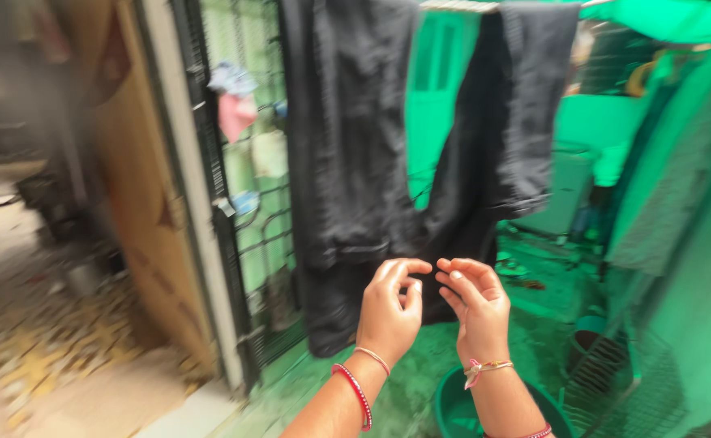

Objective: The person takes various clothing items from a laundry basket and hangs them on an outdoor clothesline using clothespins.

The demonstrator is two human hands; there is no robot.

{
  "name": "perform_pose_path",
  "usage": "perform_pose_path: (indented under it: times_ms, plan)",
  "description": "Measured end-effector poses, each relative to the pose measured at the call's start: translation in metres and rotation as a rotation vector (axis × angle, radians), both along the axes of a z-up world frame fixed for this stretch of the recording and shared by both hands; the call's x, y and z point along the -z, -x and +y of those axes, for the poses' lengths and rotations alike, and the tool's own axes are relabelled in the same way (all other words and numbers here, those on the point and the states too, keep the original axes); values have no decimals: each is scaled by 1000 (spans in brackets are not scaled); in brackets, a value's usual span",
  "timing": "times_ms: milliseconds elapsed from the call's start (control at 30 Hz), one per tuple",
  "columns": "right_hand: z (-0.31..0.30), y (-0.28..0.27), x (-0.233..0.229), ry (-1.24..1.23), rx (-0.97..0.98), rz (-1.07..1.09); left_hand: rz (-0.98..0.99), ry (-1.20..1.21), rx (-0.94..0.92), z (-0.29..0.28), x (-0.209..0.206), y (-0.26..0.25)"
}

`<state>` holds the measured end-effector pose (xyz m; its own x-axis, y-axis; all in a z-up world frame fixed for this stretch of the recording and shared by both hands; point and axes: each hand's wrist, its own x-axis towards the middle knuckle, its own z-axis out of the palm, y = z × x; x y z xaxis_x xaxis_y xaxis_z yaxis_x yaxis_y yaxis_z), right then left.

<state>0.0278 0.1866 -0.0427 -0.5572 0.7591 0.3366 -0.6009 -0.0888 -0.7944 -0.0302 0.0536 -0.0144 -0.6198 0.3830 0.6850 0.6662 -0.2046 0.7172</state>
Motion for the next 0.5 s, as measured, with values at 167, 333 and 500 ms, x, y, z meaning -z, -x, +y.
perform_pose_path:
  times_ms: [167, 333, 500]
  plan:
    - [-81, 22, 17, -94, -109, 43, -99, -141, -155, -88, 21, 16]
    - [-177, 47, 65, -116, -295, -80, -239, -191, -351, -199, 97, 44]
    - [-281, 74, 168, -113, -485, -300, -385, -217, -514, -336, 248, 62]
